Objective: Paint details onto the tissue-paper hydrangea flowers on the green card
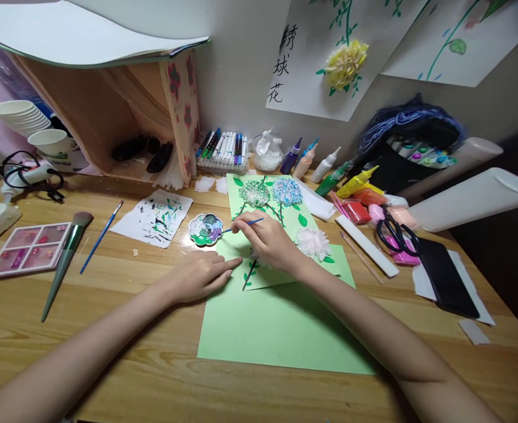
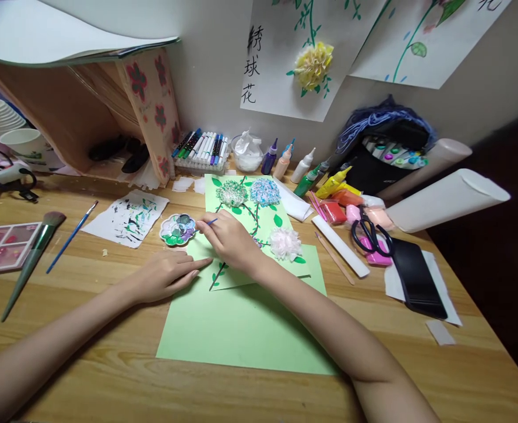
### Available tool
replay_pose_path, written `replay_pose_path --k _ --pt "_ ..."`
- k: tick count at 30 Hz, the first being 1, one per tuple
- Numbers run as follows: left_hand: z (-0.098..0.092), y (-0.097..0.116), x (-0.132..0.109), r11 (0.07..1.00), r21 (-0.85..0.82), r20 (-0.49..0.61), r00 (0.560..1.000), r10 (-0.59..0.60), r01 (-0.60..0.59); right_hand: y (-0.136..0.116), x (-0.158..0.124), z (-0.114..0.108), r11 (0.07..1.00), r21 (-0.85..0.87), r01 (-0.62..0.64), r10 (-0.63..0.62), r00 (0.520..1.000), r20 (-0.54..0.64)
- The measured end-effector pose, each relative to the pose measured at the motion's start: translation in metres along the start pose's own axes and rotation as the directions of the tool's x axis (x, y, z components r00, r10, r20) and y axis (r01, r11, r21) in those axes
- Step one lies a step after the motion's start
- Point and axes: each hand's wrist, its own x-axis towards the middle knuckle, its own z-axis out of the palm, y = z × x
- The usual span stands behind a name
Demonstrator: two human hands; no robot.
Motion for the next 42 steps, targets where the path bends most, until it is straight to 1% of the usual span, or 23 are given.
replay_pose_path --k 2,6,11,15,18,20,22,26,29,30,33,35,38,42 --pt "-0.001 0.000 0.000 1.000 -0.009 0.002 1.000 -0.004 0.004 -0.001 0.003 0.000 1.000 -0.008 0.025 -0.025 1.000 0.004" --pt "0.000 0.001 0.000 1.000 -0.021 0.000 1.000 -0.008 0.008 -0.003 0.009 -0.004 0.999 -0.015 0.035 -0.036 0.999 -0.036" --pt "0.001 0.000 0.000 1.000 -0.009 -0.003 1.000 -0.005 0.005 -0.002 0.016 0.000 0.996 -0.065 0.057 -0.057 0.998 -0.002" --pt "-0.001 0.001 0.000 1.000 -0.001 0.023 1.000 -0.007 0.007 -0.002 0.019 0.002 0.995 -0.077 0.056 -0.060 0.997 -0.045" --pt "-0.002 0.002 0.001 1.000 -0.003 0.041 0.999 -0.012 0.012 -0.003 0.018 0.001 0.996 -0.073 0.058 -0.062 0.997 -0.048" --pt "-0.002 0.002 0.001 1.000 0.001 0.044 0.999 -0.012 0.012 -0.004 0.016 -0.001 0.996 -0.061 0.059 -0.063 0.995 -0.076" --pt "-0.002 0.001 0.001 1.000 0.009 0.037 0.999 -0.006 0.006 -0.003 0.015 -0.003 0.997 -0.054 0.052 -0.057 0.994 -0.090" --pt "-0.001 0.000 0.001 1.000 0.011 0.018 1.000 0.003 -0.004 -0.001 0.010 -0.009 0.999 -0.026 0.019 -0.021 0.998 -0.062" --pt "0.000 0.000 0.001 1.000 0.008 0.015 1.000 0.004 -0.004 0.002 0.006 -0.013 0.999 0.040 -0.024 0.028 0.993 -0.112" --pt "0.000 0.000 0.001 1.000 0.008 0.014 1.000 0.003 -0.003 0.003 0.005 -0.014 0.998 0.049 -0.034 0.040 0.993 -0.107" --pt "0.000 0.000 0.000 1.000 0.006 0.013 1.000 -0.005 0.005 0.005 0.002 -0.015 0.999 0.025 -0.044 0.045 0.999 -0.024" --pt "0.001 0.000 0.000 1.000 0.004 0.015 1.000 -0.011 0.011 0.005 0.000 -0.016 0.999 0.012 -0.036 0.036 0.999 -0.011" --pt "0.001 0.000 0.000 1.000 -0.007 0.010 1.000 -0.011 0.011 0.004 -0.005 -0.023 0.998 0.052 -0.029 0.034 0.994 -0.106" --pt "0.001 -0.001 0.000 1.000 -0.023 0.023 1.000 -0.009 0.009 0.004 -0.019 -0.041 0.971 0.236 -0.042 0.102 0.964 -0.247"
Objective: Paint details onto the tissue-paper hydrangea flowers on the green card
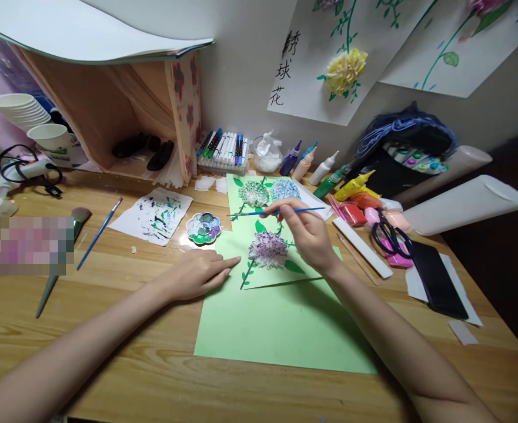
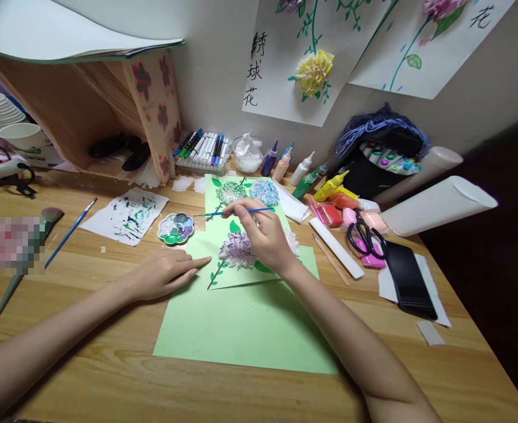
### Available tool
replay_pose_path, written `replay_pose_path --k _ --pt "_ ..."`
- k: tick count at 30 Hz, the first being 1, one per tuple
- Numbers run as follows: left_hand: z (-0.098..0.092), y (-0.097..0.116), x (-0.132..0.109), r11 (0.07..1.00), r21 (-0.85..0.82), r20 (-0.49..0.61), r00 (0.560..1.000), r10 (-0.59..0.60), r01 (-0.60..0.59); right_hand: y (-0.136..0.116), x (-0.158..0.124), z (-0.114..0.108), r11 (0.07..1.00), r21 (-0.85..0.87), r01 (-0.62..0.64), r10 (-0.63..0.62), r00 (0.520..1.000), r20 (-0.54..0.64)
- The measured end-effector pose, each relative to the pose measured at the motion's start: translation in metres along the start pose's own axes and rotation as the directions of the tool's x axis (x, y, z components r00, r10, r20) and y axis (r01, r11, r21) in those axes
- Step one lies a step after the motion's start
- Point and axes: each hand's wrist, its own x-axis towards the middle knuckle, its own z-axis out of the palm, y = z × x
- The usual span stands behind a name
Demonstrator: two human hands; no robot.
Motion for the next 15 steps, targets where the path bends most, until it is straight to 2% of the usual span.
replay_pose_path --k 4,8,11,15 --pt "-0.001 0.000 0.001 1.000 0.006 -0.006 1.000 0.002 -0.002 0.010 -0.027 -0.028 0.984 0.149 -0.099 0.113 0.990 -0.089" --pt "-0.002 0.000 0.002 1.000 -0.009 -0.013 1.000 0.010 -0.010 0.031 -0.067 -0.050 0.964 0.173 -0.201 0.228 0.962 -0.151" --pt "-0.002 -0.001 0.003 1.000 -0.010 -0.003 1.000 0.001 -0.001 0.045 -0.091 -0.057 0.955 0.237 -0.178 0.235 0.943 -0.237" --pt "-0.003 -0.002 0.003 1.000 -0.003 -0.008 1.000 0.009 -0.009 0.055 -0.107 -0.056 0.937 0.328 -0.116 0.226 0.920 -0.320"
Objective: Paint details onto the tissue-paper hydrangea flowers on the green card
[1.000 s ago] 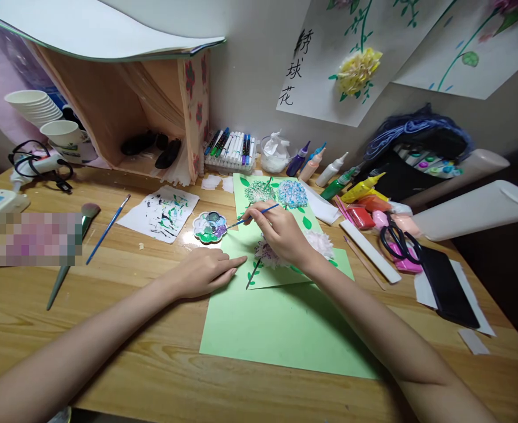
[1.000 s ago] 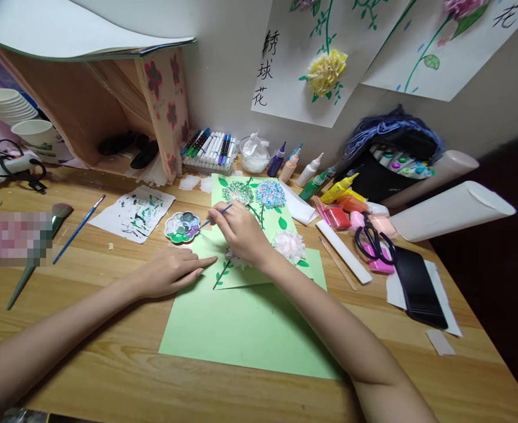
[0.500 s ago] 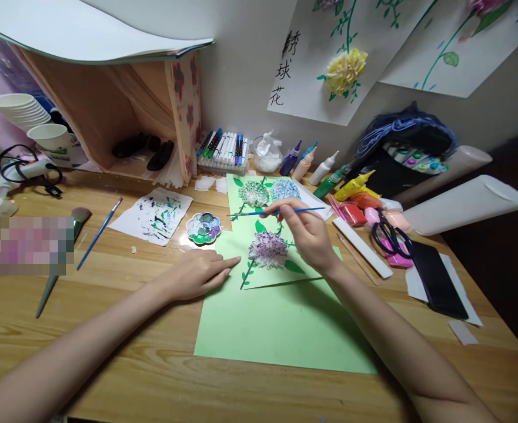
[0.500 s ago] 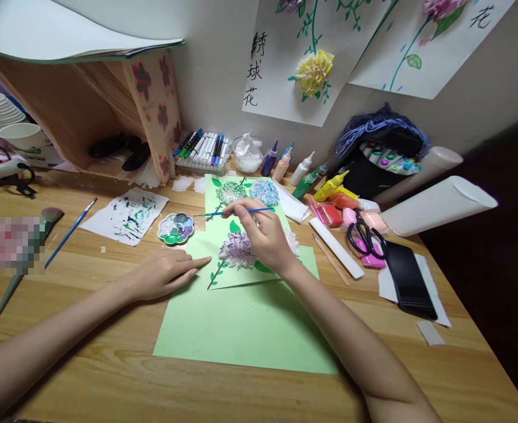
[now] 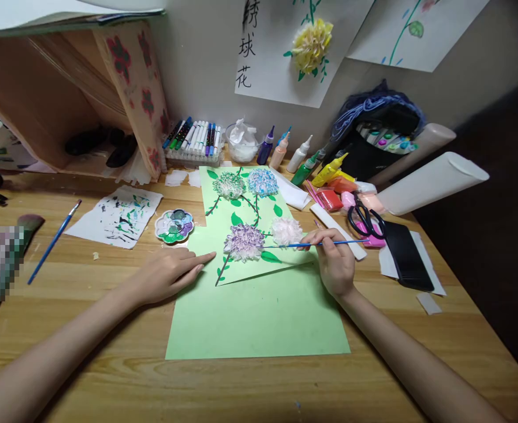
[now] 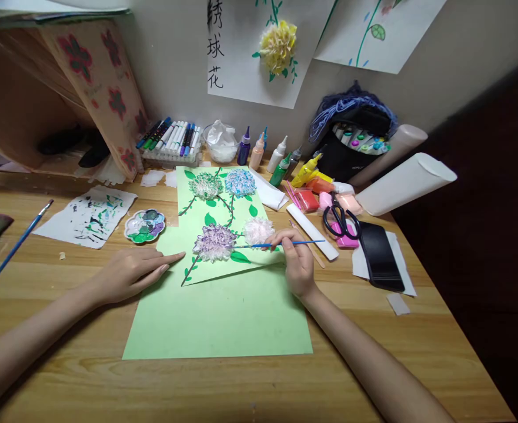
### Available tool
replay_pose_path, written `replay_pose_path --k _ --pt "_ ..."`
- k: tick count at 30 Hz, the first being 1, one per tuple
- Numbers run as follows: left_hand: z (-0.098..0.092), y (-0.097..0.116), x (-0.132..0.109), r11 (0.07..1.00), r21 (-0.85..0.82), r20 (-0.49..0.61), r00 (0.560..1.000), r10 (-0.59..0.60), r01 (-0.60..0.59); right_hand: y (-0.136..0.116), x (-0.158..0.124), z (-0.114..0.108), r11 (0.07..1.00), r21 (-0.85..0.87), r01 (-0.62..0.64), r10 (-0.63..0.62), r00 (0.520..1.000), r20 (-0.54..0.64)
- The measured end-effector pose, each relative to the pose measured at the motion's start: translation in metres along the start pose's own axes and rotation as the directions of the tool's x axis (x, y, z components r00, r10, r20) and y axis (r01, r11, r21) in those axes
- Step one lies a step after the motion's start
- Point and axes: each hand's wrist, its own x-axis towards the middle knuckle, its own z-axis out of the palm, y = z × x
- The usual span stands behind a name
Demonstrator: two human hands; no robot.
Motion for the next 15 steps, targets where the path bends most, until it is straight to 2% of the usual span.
replay_pose_path --k 3,12,15 --pt "-0.0020 0.0001 0.0009 1.000 -0.008 -0.011 1.000 -0.008 0.008 0.0038 -0.0037 0.0005 1.000 0.015 -0.015 0.015 0.999 -0.037" --pt "-0.0021 -0.0009 0.0016 0.999 -0.041 -0.012 1.000 -0.020 0.019 0.0079 -0.0088 0.0027 1.000 -0.008 -0.017 0.017 1.000 0.009" --pt "-0.0011 -0.0017 0.0012 0.999 -0.033 -0.008 1.000 -0.023 0.023 0.0093 -0.0089 0.0022 1.000 -0.017 -0.023 0.023 1.000 -0.011"
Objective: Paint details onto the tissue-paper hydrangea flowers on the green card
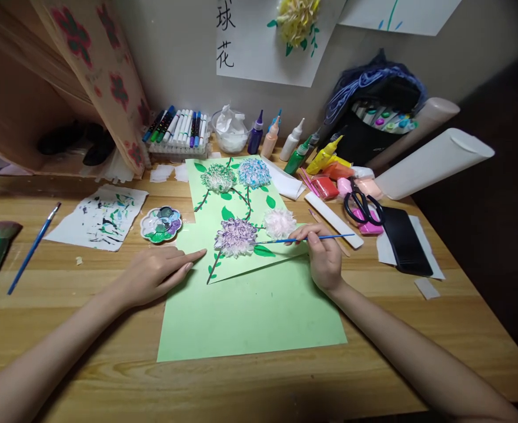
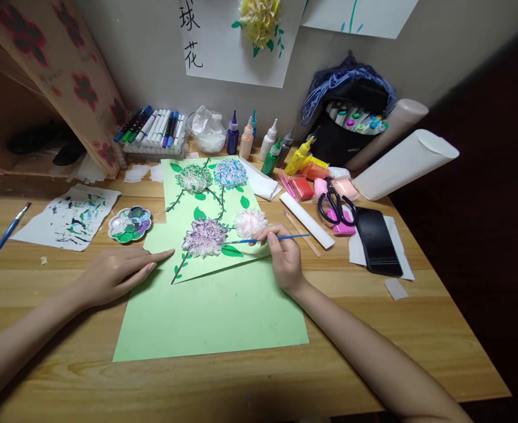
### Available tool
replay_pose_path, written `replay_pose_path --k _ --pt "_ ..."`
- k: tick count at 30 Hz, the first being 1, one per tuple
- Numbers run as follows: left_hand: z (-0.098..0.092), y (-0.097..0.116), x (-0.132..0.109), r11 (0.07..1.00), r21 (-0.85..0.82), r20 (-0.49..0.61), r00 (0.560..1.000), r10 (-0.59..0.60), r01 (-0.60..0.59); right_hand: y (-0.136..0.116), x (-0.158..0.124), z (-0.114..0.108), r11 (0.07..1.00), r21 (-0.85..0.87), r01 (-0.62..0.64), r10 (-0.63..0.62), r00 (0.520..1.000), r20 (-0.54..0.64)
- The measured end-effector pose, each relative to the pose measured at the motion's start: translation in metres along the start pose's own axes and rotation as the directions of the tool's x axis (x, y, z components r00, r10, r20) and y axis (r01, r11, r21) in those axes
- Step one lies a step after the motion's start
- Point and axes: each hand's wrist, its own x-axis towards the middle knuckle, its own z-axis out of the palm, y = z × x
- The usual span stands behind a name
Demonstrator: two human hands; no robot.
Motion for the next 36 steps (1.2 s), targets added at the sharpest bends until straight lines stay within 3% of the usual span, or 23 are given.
replay_pose_path --k 3,8,14,21,26,31,36 --pt "0.0002 -0.0003 0.0001 1.000 0.001 0.010 1.000 0.001 -0.001 0.0007 0.0001 -0.0003 0.999 0.028 0.024 -0.023 0.999 -0.035" --pt "-0.0011 0.0004 0.0005 1.000 0.000 0.023 1.000 -0.012 0.012 0.0001 0.0002 0.0003 0.998 -0.043 0.044 -0.043 0.999 0.012" --pt "-0.0024 0.0015 0.0010 1.000 0.012 0.002 1.000 0.009 -0.009 0.0005 0.0005 -0.0007 0.997 -0.014 0.078 -0.079 0.993 -0.082" --pt "-0.0023 0.0011 0.0011 1.000 -0.003 0.018 1.000 -0.001 0.002 -0.0022 -0.0008 0.0013 0.993 -0.078 0.094 -0.093 0.996 0.011" --pt "-0.0011 0.0002 0.0009 1.000 -0.027 0.025 1.000 -0.015 0.016 -0.0026 -0.0010 0.0009 0.991 -0.092 0.094 -0.098 0.994 -0.039" --pt "-0.0004 -0.0011 0.0004 1.000 -0.012 0.029 0.999 -0.014 0.014 -0.0047 -0.0013 0.0033 0.979 -0.166 0.116 -0.113 0.993 0.026" --pt "-0.0017 -0.0004 0.0005 1.000 -0.008 0.045 0.999 -0.012 0.012 -0.0051 -0.0008 0.0042 0.978 -0.151 0.143 -0.146 0.989 -0.010"
